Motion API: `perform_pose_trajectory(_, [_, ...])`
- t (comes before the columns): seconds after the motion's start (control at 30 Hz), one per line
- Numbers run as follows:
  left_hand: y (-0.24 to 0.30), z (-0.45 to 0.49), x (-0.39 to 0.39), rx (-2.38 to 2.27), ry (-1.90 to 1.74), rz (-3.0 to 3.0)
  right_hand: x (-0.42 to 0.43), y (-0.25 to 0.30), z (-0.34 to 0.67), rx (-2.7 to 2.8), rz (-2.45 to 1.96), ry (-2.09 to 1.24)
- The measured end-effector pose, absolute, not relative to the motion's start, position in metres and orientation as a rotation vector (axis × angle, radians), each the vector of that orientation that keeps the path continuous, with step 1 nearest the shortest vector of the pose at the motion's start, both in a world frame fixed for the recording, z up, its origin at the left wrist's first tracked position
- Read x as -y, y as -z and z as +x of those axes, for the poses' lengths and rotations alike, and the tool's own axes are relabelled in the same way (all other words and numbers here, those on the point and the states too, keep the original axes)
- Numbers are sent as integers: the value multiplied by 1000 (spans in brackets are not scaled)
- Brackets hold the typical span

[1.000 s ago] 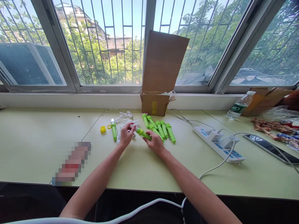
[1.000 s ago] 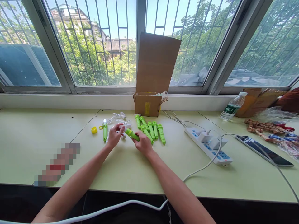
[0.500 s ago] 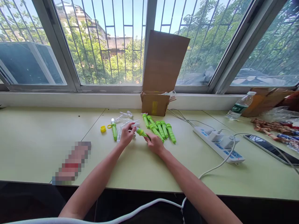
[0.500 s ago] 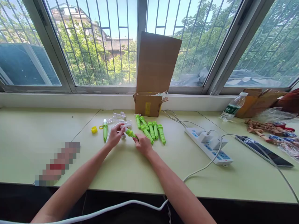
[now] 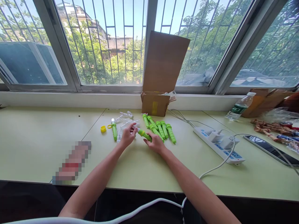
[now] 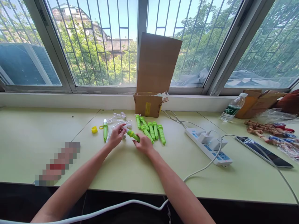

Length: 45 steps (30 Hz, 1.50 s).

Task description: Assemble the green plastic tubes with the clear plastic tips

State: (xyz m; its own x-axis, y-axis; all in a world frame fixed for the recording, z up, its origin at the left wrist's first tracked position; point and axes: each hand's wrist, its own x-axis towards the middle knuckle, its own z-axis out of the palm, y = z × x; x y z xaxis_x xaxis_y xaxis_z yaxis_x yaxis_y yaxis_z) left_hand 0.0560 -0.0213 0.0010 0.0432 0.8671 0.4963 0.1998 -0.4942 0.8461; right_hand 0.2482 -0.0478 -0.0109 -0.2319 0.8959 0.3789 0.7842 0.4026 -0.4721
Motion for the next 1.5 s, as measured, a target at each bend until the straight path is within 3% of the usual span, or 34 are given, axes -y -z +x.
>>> perform_pose_trajectory(0.73, [-10,50,31,-1265,-1559,2256,47,12,240,1896,-1359,-276])
perform_pose_trajectory(0.87, [-14,45,27,-1534,-1557,2293,47,12,241,1868,-1367,-273])
perform_pose_trajectory(1.2, [-12,25,23,-2347,-1043,2222,49,12,239,1849,-1390,-265])
perform_pose_trajectory(1.37, [-25,26,31,-2446,-447,2135,48,12,239,1839,-1400,-282])
perform_pose_trajectory(1.5, [-31,29,34,-2434,-326,2121,48,12,239,1837,-1393,-302])
